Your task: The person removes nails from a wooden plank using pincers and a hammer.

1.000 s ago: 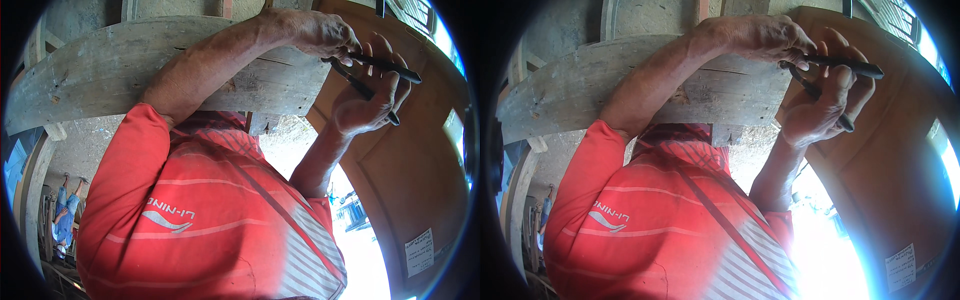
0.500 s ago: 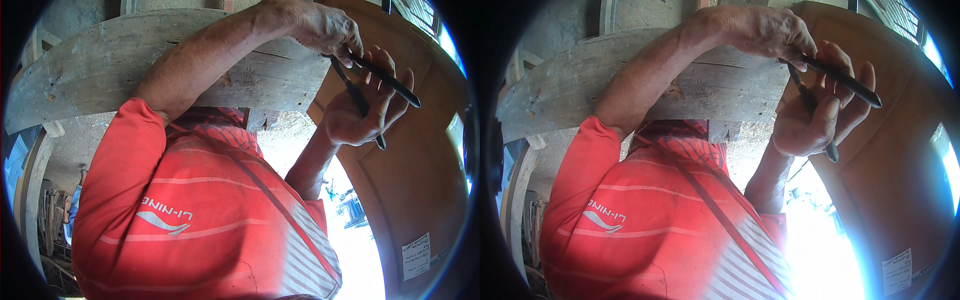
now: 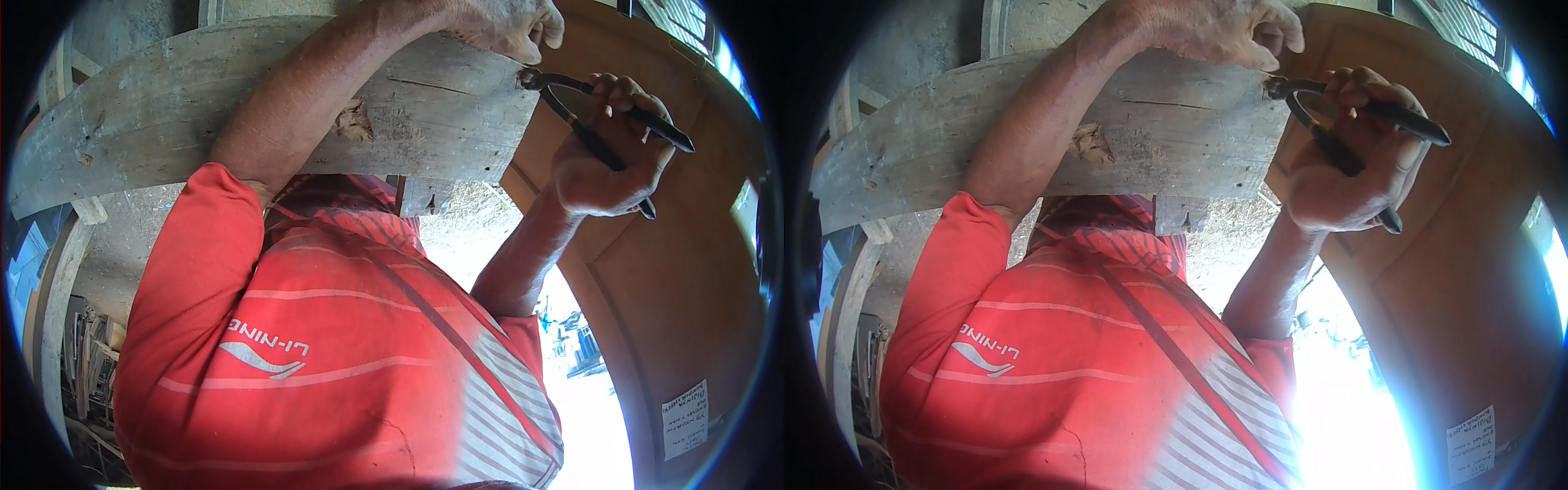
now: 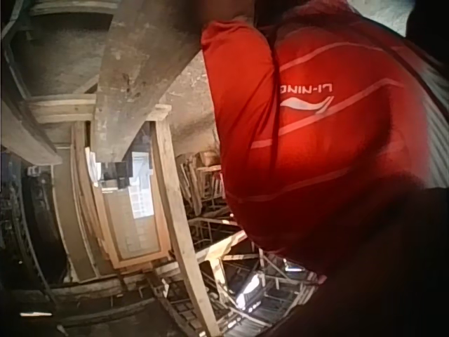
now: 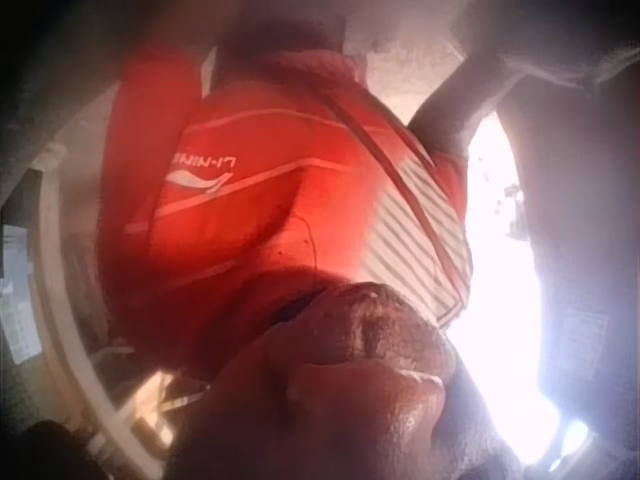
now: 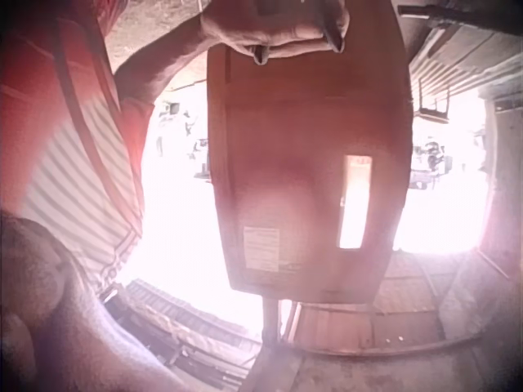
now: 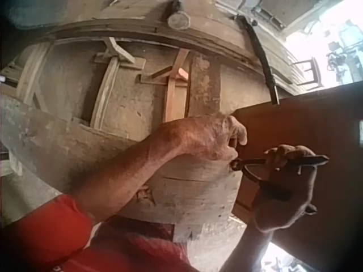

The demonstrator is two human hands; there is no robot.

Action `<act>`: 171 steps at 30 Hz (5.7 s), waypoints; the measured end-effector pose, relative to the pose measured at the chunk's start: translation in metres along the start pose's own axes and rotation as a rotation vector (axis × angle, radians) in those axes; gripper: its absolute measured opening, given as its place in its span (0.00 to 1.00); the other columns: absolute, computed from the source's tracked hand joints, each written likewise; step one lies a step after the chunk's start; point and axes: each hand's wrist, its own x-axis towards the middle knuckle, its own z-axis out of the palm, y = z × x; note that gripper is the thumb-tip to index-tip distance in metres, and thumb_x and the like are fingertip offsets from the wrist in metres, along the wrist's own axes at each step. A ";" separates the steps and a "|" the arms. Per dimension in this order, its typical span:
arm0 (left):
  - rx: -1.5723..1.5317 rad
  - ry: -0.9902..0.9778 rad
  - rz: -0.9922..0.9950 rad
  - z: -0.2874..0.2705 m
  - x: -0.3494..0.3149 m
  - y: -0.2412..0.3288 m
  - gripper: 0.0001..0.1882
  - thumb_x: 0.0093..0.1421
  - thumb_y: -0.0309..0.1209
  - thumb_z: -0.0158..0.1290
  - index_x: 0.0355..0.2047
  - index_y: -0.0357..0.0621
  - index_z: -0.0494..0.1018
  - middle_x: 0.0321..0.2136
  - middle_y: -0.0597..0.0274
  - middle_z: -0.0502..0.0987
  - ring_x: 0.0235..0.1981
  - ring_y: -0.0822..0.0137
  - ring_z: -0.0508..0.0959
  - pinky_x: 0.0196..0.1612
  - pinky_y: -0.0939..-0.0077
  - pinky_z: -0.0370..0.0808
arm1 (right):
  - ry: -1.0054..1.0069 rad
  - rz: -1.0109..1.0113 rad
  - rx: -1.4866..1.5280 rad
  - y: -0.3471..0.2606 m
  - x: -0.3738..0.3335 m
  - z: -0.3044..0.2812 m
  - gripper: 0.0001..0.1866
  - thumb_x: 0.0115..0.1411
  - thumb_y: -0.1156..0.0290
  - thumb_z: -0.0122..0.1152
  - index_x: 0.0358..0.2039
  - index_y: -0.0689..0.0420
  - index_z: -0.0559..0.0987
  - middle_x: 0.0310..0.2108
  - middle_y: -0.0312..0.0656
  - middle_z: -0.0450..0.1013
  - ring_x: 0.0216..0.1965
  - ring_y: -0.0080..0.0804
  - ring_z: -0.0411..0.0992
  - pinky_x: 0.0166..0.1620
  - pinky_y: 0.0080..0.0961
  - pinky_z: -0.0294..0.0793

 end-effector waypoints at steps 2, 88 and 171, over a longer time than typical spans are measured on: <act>0.066 -0.043 -0.048 -0.006 -0.004 0.002 0.23 0.54 0.32 0.58 0.51 0.37 0.77 0.44 0.51 0.82 0.48 0.54 0.81 0.51 0.64 0.78 | -0.015 0.037 0.008 0.001 0.000 0.000 0.23 0.72 0.57 0.42 0.44 0.71 0.69 0.34 0.53 0.71 0.34 0.41 0.73 0.46 0.42 0.77; 0.597 0.938 -0.455 -0.016 -0.256 -0.001 0.22 0.60 0.38 0.64 0.50 0.39 0.75 0.50 0.51 0.78 0.54 0.49 0.76 0.61 0.57 0.69 | -0.141 0.239 -0.599 0.009 -0.023 0.024 0.13 0.64 0.67 0.69 0.42 0.63 0.79 0.38 0.44 0.78 0.43 0.32 0.77 0.47 0.29 0.75; -0.755 0.466 0.192 0.047 -0.029 0.054 0.19 0.69 0.34 0.57 0.52 0.37 0.65 0.44 0.54 0.79 0.48 0.68 0.79 0.54 0.71 0.77 | 0.663 0.738 -0.335 -0.067 -0.238 -0.076 0.15 0.66 0.58 0.65 0.36 0.57 0.76 0.18 0.27 0.67 0.18 0.14 0.63 0.21 0.19 0.61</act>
